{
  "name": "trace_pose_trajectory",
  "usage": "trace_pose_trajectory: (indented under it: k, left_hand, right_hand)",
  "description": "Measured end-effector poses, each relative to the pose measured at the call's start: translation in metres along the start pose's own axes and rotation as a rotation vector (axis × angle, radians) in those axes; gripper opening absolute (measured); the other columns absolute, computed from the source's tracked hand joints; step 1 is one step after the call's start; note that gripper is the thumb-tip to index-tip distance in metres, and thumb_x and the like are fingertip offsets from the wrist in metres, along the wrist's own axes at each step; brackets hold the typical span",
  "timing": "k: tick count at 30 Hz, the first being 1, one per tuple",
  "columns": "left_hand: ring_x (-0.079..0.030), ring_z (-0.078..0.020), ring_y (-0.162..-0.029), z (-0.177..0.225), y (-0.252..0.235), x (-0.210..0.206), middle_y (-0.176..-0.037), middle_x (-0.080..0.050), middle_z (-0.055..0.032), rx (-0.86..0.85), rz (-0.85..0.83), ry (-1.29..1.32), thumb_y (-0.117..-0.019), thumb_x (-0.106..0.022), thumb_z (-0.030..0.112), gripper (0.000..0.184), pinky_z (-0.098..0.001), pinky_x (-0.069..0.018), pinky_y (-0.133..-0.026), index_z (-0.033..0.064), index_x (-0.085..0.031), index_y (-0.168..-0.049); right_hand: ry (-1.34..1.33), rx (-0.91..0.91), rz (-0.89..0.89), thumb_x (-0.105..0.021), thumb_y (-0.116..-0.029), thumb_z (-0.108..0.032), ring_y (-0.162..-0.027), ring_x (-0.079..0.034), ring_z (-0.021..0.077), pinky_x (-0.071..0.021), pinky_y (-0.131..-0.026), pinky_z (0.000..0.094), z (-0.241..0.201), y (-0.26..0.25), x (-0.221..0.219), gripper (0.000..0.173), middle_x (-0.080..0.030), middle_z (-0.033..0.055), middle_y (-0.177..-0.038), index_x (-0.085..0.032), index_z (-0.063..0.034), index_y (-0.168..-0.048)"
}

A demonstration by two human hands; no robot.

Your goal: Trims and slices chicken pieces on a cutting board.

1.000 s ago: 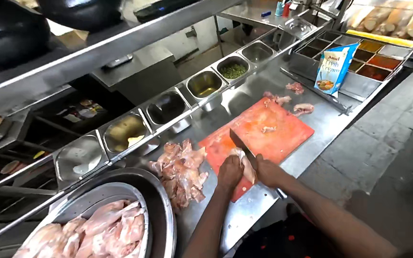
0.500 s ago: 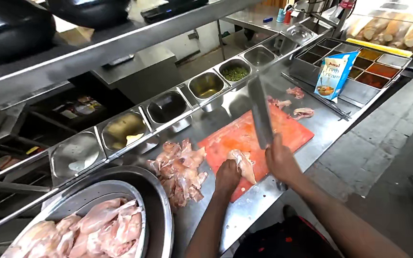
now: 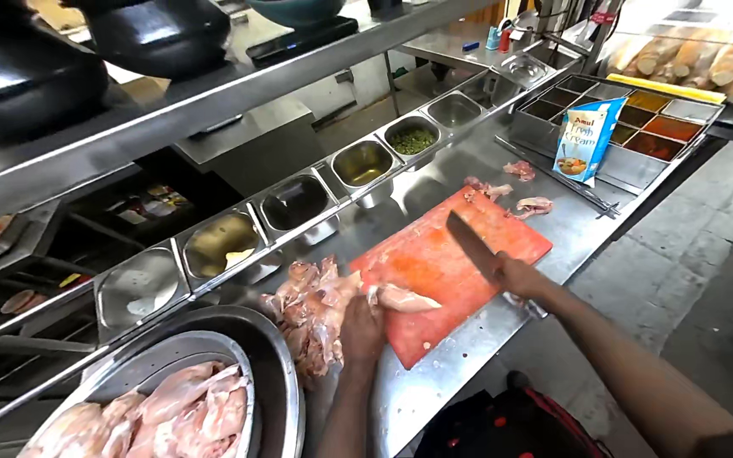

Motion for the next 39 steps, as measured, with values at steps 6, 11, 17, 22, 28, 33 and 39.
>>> trace_pose_trajectory:
  k: [6, 11, 17, 22, 28, 33, 39]
  left_hand:
    - [-0.056, -0.0337, -0.136, -0.005, -0.026, 0.004, -0.14, -0.064, -0.014, -0.196, 0.016, 0.243, -0.0937, -0.048, 0.031, 0.042, -0.0509, -0.0484, -0.109, 0.003, -0.073, -0.076]
    - [-0.073, -0.0295, -0.092, 0.013, -0.055, 0.0, -0.096, -0.076, -0.0131, 0.076, -0.167, 0.224, -0.1014, -0.044, 0.031, 0.043, -0.0578, -0.0561, -0.085, 0.0041, -0.076, -0.093]
    - [-0.069, -0.04, -0.092, 0.022, -0.082, 0.0, -0.098, -0.07, -0.0252, 0.708, -0.303, 0.216, -0.1067, -0.044, 0.046, 0.056, -0.0623, -0.0546, -0.081, -0.0047, -0.069, -0.105]
    - [-0.072, -0.0274, -0.077, -0.005, -0.069, -0.014, -0.097, -0.072, -0.0192, 0.895, -0.41, 0.483, -0.1096, -0.039, 0.047, 0.058, -0.0456, -0.0607, -0.07, -0.0052, -0.062, -0.121]
    - [-0.069, -0.0394, -0.105, 0.016, -0.055, 0.012, -0.104, -0.072, -0.0222, 0.707, -0.431, 0.04, -0.107, -0.038, 0.051, 0.061, -0.0633, -0.0521, -0.09, 0.0004, -0.072, -0.103]
    - [-0.069, -0.0378, -0.108, 0.036, -0.041, 0.027, -0.108, -0.072, -0.0212, 0.676, -0.465, -0.055, -0.1073, -0.033, 0.049, 0.06, -0.0621, -0.0527, -0.089, 0.0032, -0.073, -0.104]
    - [-0.07, -0.0385, -0.105, 0.042, -0.031, 0.03, -0.104, -0.072, -0.0213, 0.596, -0.459, -0.062, -0.1085, -0.033, 0.045, 0.058, -0.0609, -0.0533, -0.086, 0.0032, -0.072, -0.098]
  right_hand:
    - [-0.183, -0.081, 0.134, -0.048, -0.107, -0.026, -0.055, -0.064, 0.0283, -0.0567, -0.054, 0.0469, 0.04, -0.023, 0.044, 0.032, -0.063, 0.0179, -0.08, -0.046, -0.0063, -0.132]
    - [-0.548, -0.01, 0.215, -0.046, -0.1086, -0.026, -0.047, -0.058, 0.0243, -0.0544, -0.047, 0.0417, 0.061, -0.003, 0.045, 0.03, -0.059, 0.0138, -0.07, -0.047, -0.0099, -0.134]
    - [-0.676, -0.026, 0.19, -0.045, -0.109, -0.025, -0.046, -0.056, 0.0224, -0.0534, -0.046, 0.0398, 0.074, 0.028, 0.033, 0.028, -0.057, 0.012, -0.07, -0.043, -0.0128, -0.134]
    - [-0.353, 0.101, -0.104, -0.046, -0.1098, -0.027, -0.057, -0.063, 0.0228, -0.057, -0.056, 0.0409, 0.038, 0.055, -0.003, 0.029, -0.061, 0.0113, -0.079, -0.048, -0.0116, -0.135]
    - [0.07, 0.335, 0.058, -0.044, -0.1071, -0.028, -0.084, -0.07, 0.0339, -0.0563, -0.076, 0.0534, -0.034, 0.071, -0.027, 0.029, -0.066, 0.013, -0.084, -0.052, -0.0101, -0.128]
    - [0.269, 0.309, -0.041, -0.04, -0.1076, -0.026, -0.095, -0.071, 0.0377, -0.056, -0.083, 0.0543, -0.057, 0.068, -0.051, 0.031, -0.069, 0.0165, -0.094, -0.048, -0.0099, -0.133]
    - [0.323, 0.443, 0.191, -0.043, -0.1069, -0.028, -0.074, -0.071, 0.0347, -0.0568, -0.067, 0.0528, -0.08, 0.083, -0.025, 0.027, -0.066, 0.0114, -0.077, -0.054, -0.0111, -0.125]
Point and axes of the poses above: each hand's wrist, its own y-axis away from the middle knuckle, its own x-axis out of the back of the hand, z = x × y, the point moved 1 cm from there along -y, towards the middle knuckle
